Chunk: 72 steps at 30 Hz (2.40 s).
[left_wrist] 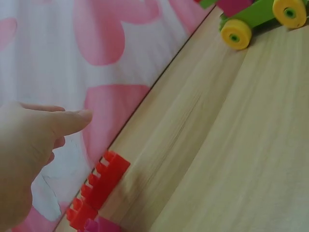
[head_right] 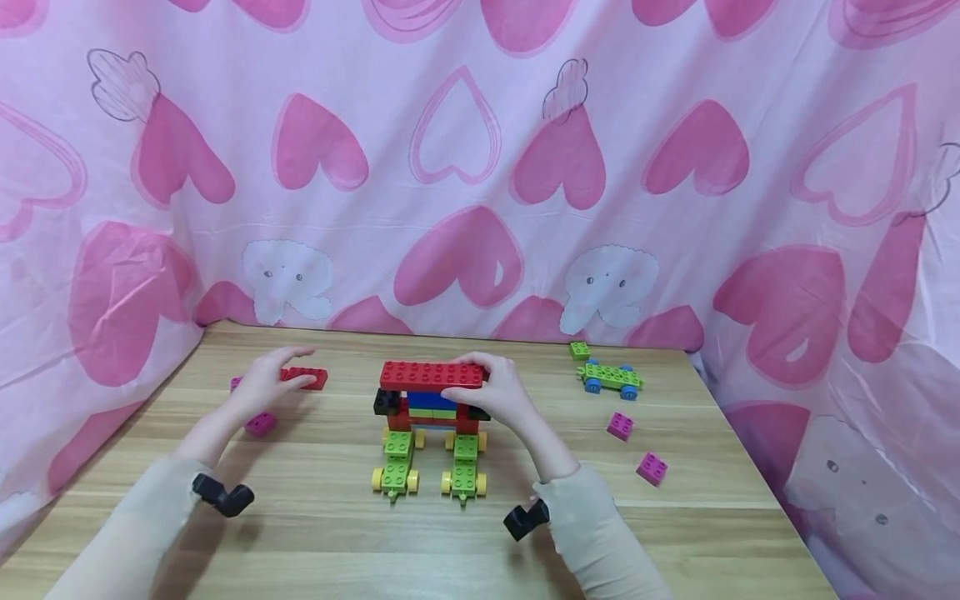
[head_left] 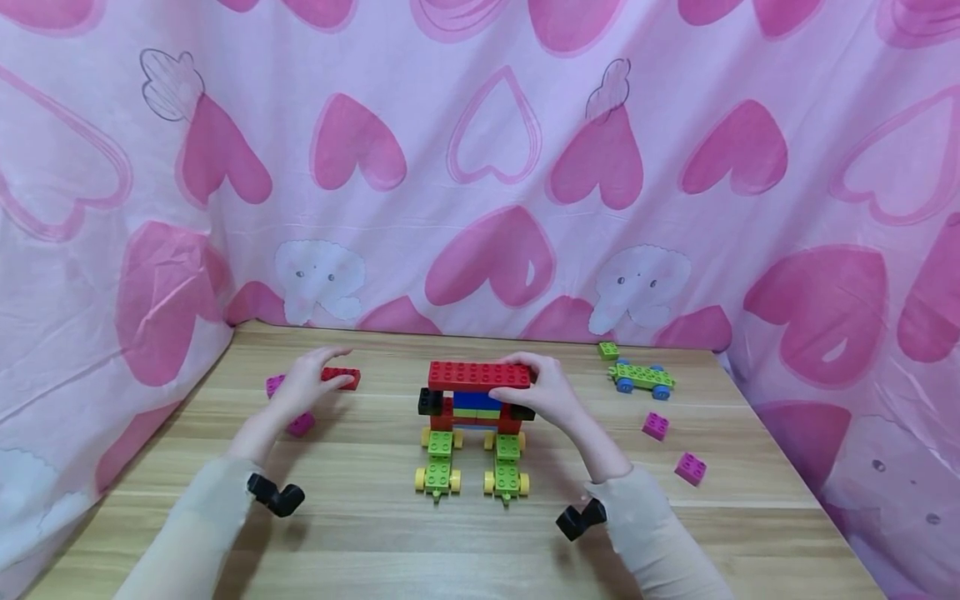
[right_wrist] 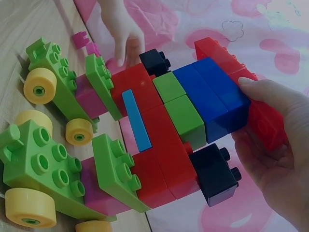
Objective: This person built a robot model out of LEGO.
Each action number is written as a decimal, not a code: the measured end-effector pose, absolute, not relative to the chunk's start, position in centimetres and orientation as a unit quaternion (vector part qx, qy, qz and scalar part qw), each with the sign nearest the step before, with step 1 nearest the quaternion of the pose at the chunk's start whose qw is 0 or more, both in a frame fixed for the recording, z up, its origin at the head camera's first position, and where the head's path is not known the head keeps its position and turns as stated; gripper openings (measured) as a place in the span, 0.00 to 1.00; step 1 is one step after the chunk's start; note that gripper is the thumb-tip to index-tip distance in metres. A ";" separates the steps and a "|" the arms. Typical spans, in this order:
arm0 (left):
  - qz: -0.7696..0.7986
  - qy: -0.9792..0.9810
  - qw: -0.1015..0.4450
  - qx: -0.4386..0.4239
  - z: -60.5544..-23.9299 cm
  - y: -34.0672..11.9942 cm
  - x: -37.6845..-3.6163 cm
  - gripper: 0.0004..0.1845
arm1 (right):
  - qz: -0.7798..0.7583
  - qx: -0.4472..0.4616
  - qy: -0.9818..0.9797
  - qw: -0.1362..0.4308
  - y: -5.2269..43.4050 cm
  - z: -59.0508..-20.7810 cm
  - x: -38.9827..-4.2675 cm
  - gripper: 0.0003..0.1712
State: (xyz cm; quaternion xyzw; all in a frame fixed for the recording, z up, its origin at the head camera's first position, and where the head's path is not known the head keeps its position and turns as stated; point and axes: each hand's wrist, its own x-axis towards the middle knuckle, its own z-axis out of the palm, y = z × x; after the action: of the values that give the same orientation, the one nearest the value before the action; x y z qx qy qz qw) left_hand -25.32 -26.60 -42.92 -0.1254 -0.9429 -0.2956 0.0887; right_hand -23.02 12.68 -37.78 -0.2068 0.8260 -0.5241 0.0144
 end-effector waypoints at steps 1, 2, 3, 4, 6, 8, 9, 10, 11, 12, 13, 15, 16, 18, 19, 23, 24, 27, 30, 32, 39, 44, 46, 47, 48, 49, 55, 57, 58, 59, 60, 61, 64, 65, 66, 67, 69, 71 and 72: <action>-0.295 -0.945 0.078 -0.121 -43.1 -26.8 -25.6 0.30 | -0.525 -0.206 0.826 0.015 12.7 -37.8 -23.0 0.23; -0.293 -0.946 0.069 -0.118 -43.3 -26.9 -25.8 0.30 | -0.525 -0.206 0.825 0.016 12.7 -37.8 -23.0 0.23; -0.291 -0.948 0.061 -0.116 -43.4 -27.0 -26.0 0.31 | -0.526 -0.206 0.825 0.016 12.7 -37.8 -23.1 0.23; -0.289 -0.949 0.053 -0.113 -43.6 -27.1 -26.2 0.32 | -0.525 -0.206 0.826 0.016 12.7 -37.8 -23.1 0.23; -0.285 -0.951 0.042 -0.113 -43.9 -27.3 -26.5 0.33 | -0.525 -0.206 0.826 0.016 12.7 -37.8 -23.1 0.23; -0.277 -0.953 0.033 -0.115 -44.2 -27.4 -26.8 0.34 | -0.525 -0.206 0.826 0.016 12.7 -37.8 -23.0 0.23; -0.271 -0.955 0.030 -0.119 -44.3 -27.4 -27.0 0.34 | -0.523 -0.206 0.827 0.016 12.7 -37.8 -23.0 0.23; -0.265 -0.956 0.028 -0.124 -44.5 -27.5 -27.1 0.34 | -0.522 -0.205 0.827 0.016 12.7 -37.8 -23.0 0.23; -0.262 -0.956 0.026 -0.127 -44.6 -27.5 -27.2 0.34 | -0.522 -0.205 0.828 0.016 12.7 -37.8 -23.0 0.23; -0.259 -0.957 0.023 -0.132 -44.7 -27.5 -27.3 0.34 | -0.521 -0.204 0.829 0.016 12.7 -37.8 -23.0 0.23; -0.257 -0.957 0.021 -0.134 -44.8 -27.5 -27.4 0.34 | -0.520 -0.203 0.829 0.015 12.7 -37.7 -23.0 0.22; -0.258 -0.956 0.017 -0.139 -45.0 -27.5 -27.6 0.34 | -0.519 -0.203 0.830 0.015 12.7 -37.7 -23.0 0.22; -0.258 -0.956 0.013 -0.139 -45.1 -27.6 -27.6 0.34 | -0.519 -0.203 0.830 0.015 12.6 -37.8 -23.0 0.22; -0.254 -0.957 0.008 -0.138 -45.3 -27.6 -27.8 0.34 | -0.519 -0.202 0.830 0.015 12.6 -37.8 -23.0 0.22; -0.249 -0.958 0.007 -0.139 -45.4 -27.6 -27.8 0.33 | -0.519 -0.202 0.830 0.015 12.7 -37.8 -23.0 0.22; -0.231 -0.962 0.001 -0.145 -45.7 -27.6 -28.0 0.31 | -0.518 -0.201 0.832 0.016 12.7 -37.8 -23.1 0.22; -0.230 -0.962 0.000 -0.145 -45.8 -27.6 -28.0 0.30 | -0.518 -0.201 0.831 0.016 12.7 -37.8 -23.1 0.23; -0.224 -0.963 0.001 -0.148 -45.9 -27.6 -28.0 0.28 | -0.519 -0.202 0.830 0.017 12.7 -37.9 -23.2 0.23; -0.214 -0.965 0.011 -0.154 -46.0 -27.6 -28.0 0.26 | -0.521 -0.202 0.829 0.018 12.7 -38.0 -23.3 0.23; -0.207 -0.965 0.017 -0.158 -46.1 -27.5 -28.0 0.25 | -0.521 -0.203 0.829 0.018 12.7 -38.0 -23.2 0.23; -0.199 -0.967 0.022 -0.159 -46.0 -27.4 -28.0 0.24 | -0.518 -0.205 0.830 0.017 12.7 -37.9 -23.2 0.23; -0.204 -0.965 0.030 -0.162 -45.5 -26.8 -27.9 0.24 | -0.517 -0.204 0.831 0.019 12.7 -37.7 -23.1 0.23; -0.209 -0.964 0.033 -0.161 -45.1 -26.4 -27.9 0.24 | -0.516 -0.202 0.832 0.019 12.7 -37.7 -23.0 0.23; -0.210 -0.964 0.034 -0.162 -44.9 -26.2 -27.9 0.24 | -0.515 -0.201 0.833 0.017 12.7 -37.7 -23.0 0.23; -0.216 -0.963 0.037 -0.160 -44.7 -26.0 -27.9 0.24 | -0.516 -0.201 0.833 0.017 12.7 -37.7 -23.0 0.23; -0.219 -0.961 0.041 -0.161 -44.4 -25.7 -27.9 0.24 | -0.515 -0.202 0.833 0.016 12.7 -37.7 -23.0 0.23; -0.244 -0.952 0.077 -0.165 -42.4 -23.8 -27.6 0.24 | -0.514 -0.208 0.832 0.014 12.6 -37.7 -23.2 0.23; -0.248 -0.949 0.093 -0.172 -41.7 -23.1 -27.5 0.24 | -0.513 -0.211 0.832 0.013 12.6 -37.7 -23.2 0.23; -0.251 -0.946 0.100 -0.176 -41.3 -22.7 -27.5 0.23 | -0.513 -0.212 0.832 0.013 12.6 -37.7 -23.2 0.23; -0.257 -0.944 0.103 -0.178 -40.9 -22.4 -27.3 0.24 | -0.511 -0.213 0.832 0.013 12.6 -37.7 -23.2 0.23; -0.262 -0.942 0.109 -0.180 -40.5 -22.0 -27.2 0.24 | -0.510 -0.215 0.833 0.012 12.6 -37.7 -23.2 0.23; -0.267 -0.939 0.114 -0.184 -40.1 -21.6 -27.2 0.24 | -0.510 -0.214 0.833 0.011 12.7 -37.6 -23.2 0.23; -0.279 -0.931 0.131 -0.195 -38.7 -20.3 -26.8 0.24 | -0.509 -0.214 0.834 0.011 12.7 -37.6 -23.1 0.23; -0.283 -0.928 0.137 -0.201 -38.3 -19.9 -26.6 0.24 | -0.508 -0.214 0.834 0.011 12.7 -37.5 -23.1 0.23; -0.285 -0.925 0.144 -0.207 -37.9 -19.5 -26.5 0.24 | -0.507 -0.215 0.835 0.010 12.7 -37.5 -23.0 0.23; -0.288 -0.922 0.150 -0.213 -37.5 -19.1 -26.3 0.24 | -0.507 -0.215 0.835 0.010 12.7 -37.5 -23.0 0.23; -0.295 -0.915 0.160 -0.224 -36.6 -18.2 -25.9 0.24 | -0.505 -0.216 0.835 0.009 12.7 -37.4 -23.0 0.23; -0.298 -0.911 0.168 -0.232 -35.8 -17.4 -25.5 0.24 | -0.504 -0.219 0.836 0.007 12.7 -37.4 -22.9 0.23; -0.300 -0.909 0.170 -0.236 -35.4 -17.0 -25.3 0.24 | -0.503 -0.219 0.836 0.007 12.7 -37.4 -22.9 0.23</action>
State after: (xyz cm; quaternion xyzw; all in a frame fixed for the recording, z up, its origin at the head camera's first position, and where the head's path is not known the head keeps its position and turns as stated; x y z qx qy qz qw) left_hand -25.26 -17.03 -35.37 -0.2359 -0.9086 -0.2995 0.1705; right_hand -22.90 12.68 -37.36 -0.2194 0.8359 -0.5030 0.0072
